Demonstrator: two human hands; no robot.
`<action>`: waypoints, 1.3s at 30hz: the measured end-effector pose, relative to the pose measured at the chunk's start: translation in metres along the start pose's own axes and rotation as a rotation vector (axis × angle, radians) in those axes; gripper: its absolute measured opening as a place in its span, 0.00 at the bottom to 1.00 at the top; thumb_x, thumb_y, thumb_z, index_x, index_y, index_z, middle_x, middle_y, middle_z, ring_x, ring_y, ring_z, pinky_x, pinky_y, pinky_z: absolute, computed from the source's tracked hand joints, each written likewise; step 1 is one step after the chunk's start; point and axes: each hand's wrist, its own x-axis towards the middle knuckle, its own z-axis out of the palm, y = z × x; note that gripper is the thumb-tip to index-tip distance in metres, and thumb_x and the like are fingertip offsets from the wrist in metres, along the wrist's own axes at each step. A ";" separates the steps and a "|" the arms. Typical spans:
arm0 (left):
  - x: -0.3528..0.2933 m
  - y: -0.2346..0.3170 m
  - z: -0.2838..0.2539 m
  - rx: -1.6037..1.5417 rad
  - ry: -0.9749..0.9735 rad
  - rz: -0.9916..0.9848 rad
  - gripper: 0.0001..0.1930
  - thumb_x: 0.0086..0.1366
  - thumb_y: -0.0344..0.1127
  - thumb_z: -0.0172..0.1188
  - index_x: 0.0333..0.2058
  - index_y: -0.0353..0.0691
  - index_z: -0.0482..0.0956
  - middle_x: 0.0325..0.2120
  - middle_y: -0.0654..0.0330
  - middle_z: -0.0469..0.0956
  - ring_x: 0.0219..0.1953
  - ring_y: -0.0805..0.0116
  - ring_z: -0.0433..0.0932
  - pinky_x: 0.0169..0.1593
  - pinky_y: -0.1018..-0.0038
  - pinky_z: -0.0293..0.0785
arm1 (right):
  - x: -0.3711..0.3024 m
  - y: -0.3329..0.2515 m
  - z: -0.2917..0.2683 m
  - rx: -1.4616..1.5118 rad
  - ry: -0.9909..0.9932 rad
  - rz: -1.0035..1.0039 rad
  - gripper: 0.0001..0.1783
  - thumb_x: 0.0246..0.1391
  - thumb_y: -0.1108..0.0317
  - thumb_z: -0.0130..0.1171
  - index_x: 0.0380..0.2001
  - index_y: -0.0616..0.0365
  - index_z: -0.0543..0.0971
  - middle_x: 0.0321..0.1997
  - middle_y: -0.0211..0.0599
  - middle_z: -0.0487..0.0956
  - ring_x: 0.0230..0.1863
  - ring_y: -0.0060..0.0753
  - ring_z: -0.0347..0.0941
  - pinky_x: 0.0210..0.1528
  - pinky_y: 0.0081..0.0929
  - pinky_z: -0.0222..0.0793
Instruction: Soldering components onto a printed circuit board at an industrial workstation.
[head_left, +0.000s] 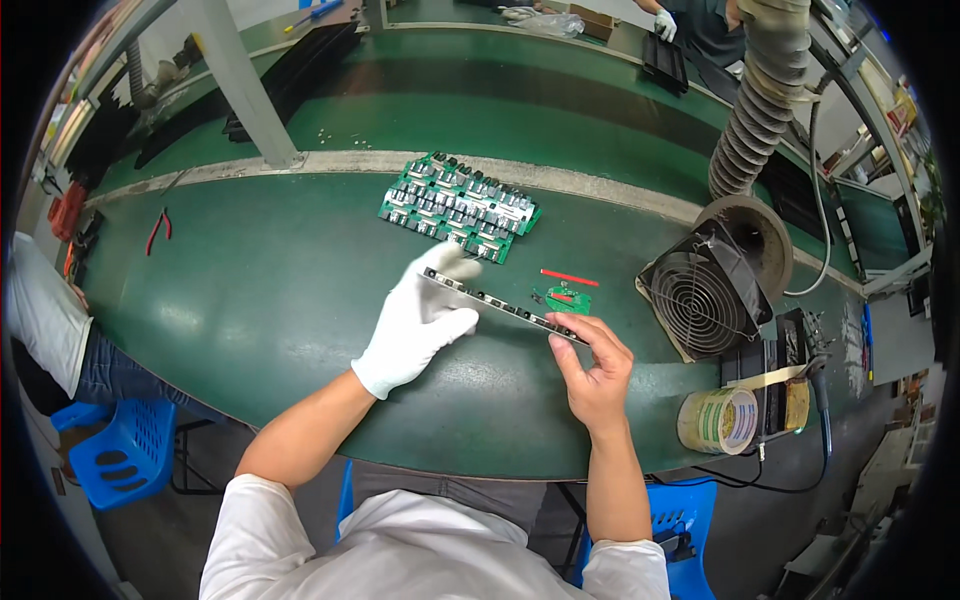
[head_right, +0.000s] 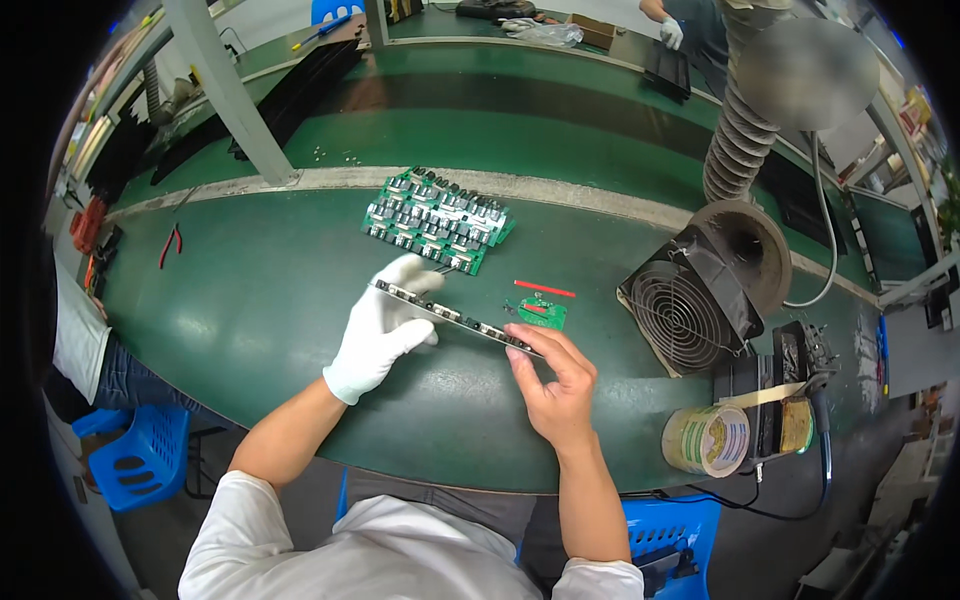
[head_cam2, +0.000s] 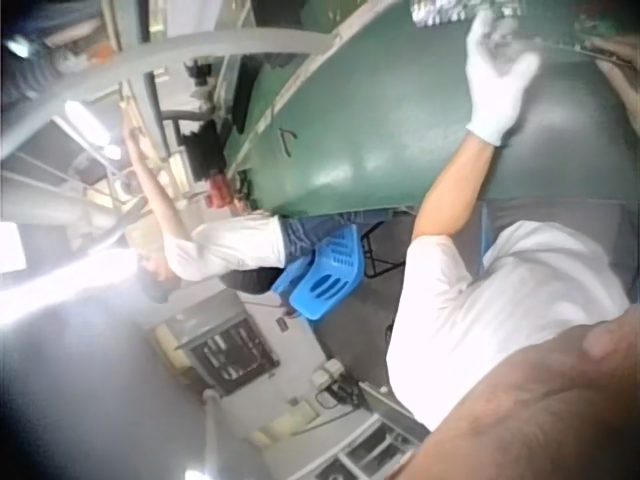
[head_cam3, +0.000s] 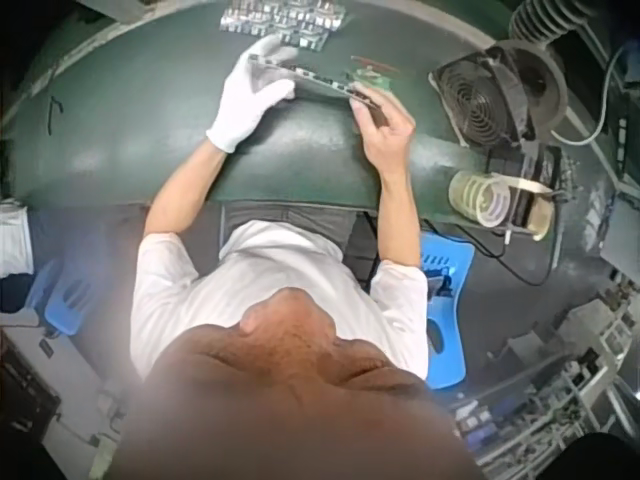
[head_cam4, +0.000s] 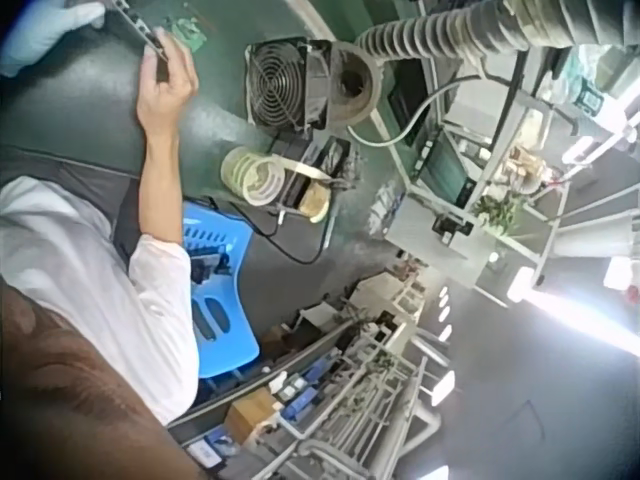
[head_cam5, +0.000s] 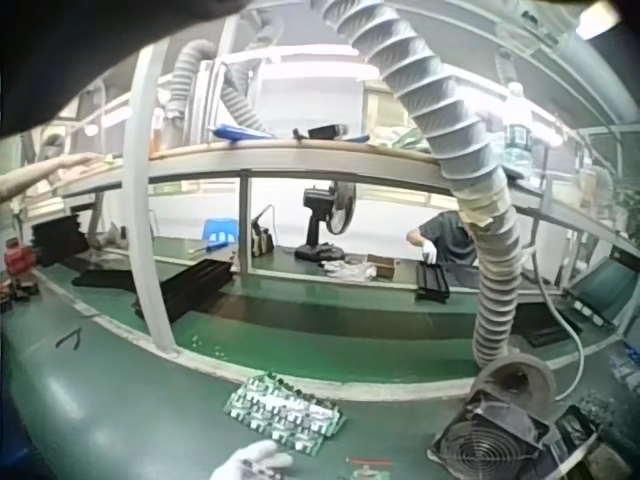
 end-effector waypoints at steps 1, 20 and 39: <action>0.001 0.001 0.002 0.028 0.057 0.056 0.19 0.60 0.24 0.63 0.50 0.33 0.74 0.50 0.48 0.76 0.41 0.68 0.78 0.39 0.77 0.78 | 0.001 0.001 0.000 -0.081 0.029 -0.063 0.19 0.47 0.85 0.62 0.45 0.64 0.82 0.48 0.42 0.82 0.46 0.34 0.78 0.51 0.26 0.72; 0.000 -0.003 -0.018 0.442 0.009 0.144 0.19 0.56 0.19 0.61 0.48 0.35 0.78 0.49 0.56 0.77 0.39 0.73 0.76 0.38 0.82 0.74 | 0.002 0.007 0.001 -0.094 0.100 -0.122 0.18 0.46 0.85 0.60 0.43 0.65 0.81 0.47 0.44 0.82 0.47 0.38 0.78 0.54 0.30 0.72; -0.003 0.002 -0.016 0.442 0.039 0.154 0.19 0.55 0.20 0.64 0.48 0.35 0.79 0.47 0.56 0.79 0.39 0.73 0.77 0.37 0.83 0.74 | 0.002 0.007 0.003 -0.065 0.136 -0.097 0.19 0.44 0.84 0.62 0.43 0.65 0.81 0.47 0.44 0.83 0.47 0.39 0.79 0.53 0.30 0.73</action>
